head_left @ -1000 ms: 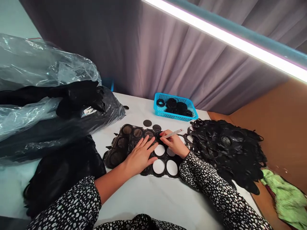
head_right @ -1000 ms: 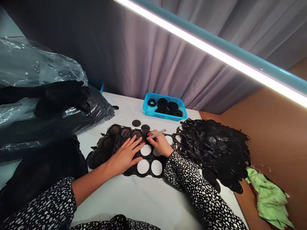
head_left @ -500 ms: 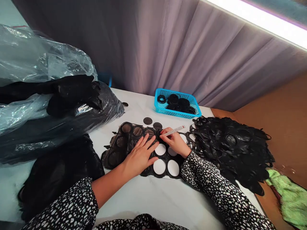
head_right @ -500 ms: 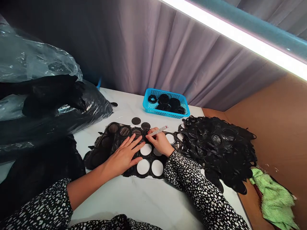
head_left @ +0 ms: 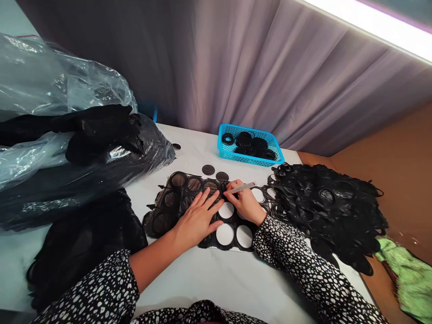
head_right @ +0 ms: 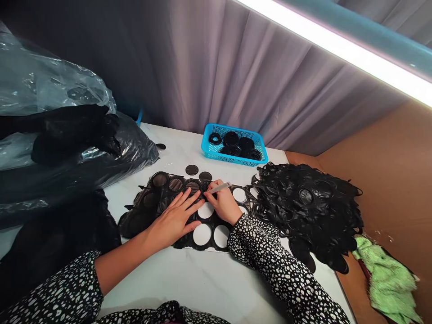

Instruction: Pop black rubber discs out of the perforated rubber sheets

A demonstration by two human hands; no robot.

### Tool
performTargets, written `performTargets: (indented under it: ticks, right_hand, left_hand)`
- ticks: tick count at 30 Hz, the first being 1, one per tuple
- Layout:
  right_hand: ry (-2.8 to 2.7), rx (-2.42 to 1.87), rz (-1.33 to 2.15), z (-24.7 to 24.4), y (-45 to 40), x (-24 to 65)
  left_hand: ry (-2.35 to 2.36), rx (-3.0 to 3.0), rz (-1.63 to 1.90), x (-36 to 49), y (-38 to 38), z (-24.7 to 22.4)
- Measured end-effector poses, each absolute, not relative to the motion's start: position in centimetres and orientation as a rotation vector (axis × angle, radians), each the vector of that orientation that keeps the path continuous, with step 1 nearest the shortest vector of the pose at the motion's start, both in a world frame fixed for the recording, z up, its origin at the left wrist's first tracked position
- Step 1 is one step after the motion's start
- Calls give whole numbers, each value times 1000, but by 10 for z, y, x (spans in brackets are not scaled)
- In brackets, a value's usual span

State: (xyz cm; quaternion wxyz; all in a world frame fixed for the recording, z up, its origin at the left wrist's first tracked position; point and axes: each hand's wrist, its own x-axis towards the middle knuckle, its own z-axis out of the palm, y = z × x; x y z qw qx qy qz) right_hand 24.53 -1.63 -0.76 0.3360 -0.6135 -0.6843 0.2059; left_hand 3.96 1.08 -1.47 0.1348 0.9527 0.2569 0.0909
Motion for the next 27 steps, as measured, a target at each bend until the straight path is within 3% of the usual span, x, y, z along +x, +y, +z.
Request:
performTargets:
  ticks: [7,14,21,27]
  right_hand:
    - [-1863,-1709,183,-15,-19,239]
    - [-1394,-1971,-114,33,3,321]
    - [-1932,-1577,286,22,28,233]
    - [-1931,-1398,685,-5,27,219]
  left_hand:
    - [759,2749,310,39,10,-18]
    - [741,2771,303,38,9,-14]
    - [909,2814,340,11,26,-6]
    - [899,2828,301,-2,24,-12]
